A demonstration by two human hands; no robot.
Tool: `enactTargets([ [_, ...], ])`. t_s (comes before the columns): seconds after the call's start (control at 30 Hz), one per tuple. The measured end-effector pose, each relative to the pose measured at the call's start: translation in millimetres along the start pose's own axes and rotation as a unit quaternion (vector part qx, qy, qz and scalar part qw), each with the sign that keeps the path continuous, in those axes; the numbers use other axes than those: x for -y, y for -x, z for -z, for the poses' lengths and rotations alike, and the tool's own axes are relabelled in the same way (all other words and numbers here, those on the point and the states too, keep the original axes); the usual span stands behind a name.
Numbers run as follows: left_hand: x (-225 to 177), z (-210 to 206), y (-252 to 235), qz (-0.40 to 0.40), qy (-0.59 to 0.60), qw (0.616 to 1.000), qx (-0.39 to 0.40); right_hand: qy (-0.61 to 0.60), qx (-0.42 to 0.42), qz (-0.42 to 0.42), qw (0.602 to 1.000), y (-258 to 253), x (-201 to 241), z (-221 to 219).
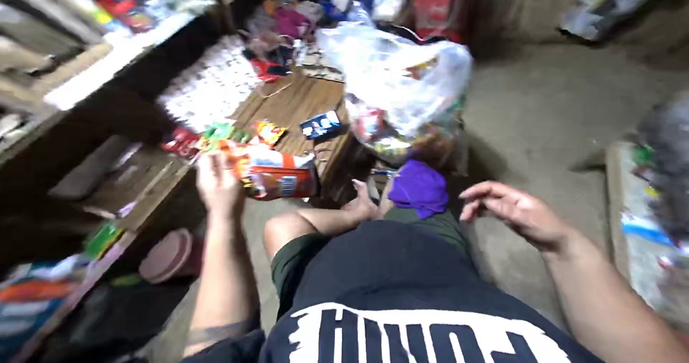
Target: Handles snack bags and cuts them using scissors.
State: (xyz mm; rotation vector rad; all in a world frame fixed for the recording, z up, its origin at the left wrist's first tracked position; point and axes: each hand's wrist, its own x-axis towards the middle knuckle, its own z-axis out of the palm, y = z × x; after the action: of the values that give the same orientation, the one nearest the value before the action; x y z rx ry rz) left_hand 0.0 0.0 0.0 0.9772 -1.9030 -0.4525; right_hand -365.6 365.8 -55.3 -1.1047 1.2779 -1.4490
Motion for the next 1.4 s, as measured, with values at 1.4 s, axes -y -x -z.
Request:
enactTargets([
  [1.4, -12, -56, 110, 0.507, 0.64, 0.571, 0.087, 0.568, 0.08, 0.414, 0.707, -140, -66, -197],
])
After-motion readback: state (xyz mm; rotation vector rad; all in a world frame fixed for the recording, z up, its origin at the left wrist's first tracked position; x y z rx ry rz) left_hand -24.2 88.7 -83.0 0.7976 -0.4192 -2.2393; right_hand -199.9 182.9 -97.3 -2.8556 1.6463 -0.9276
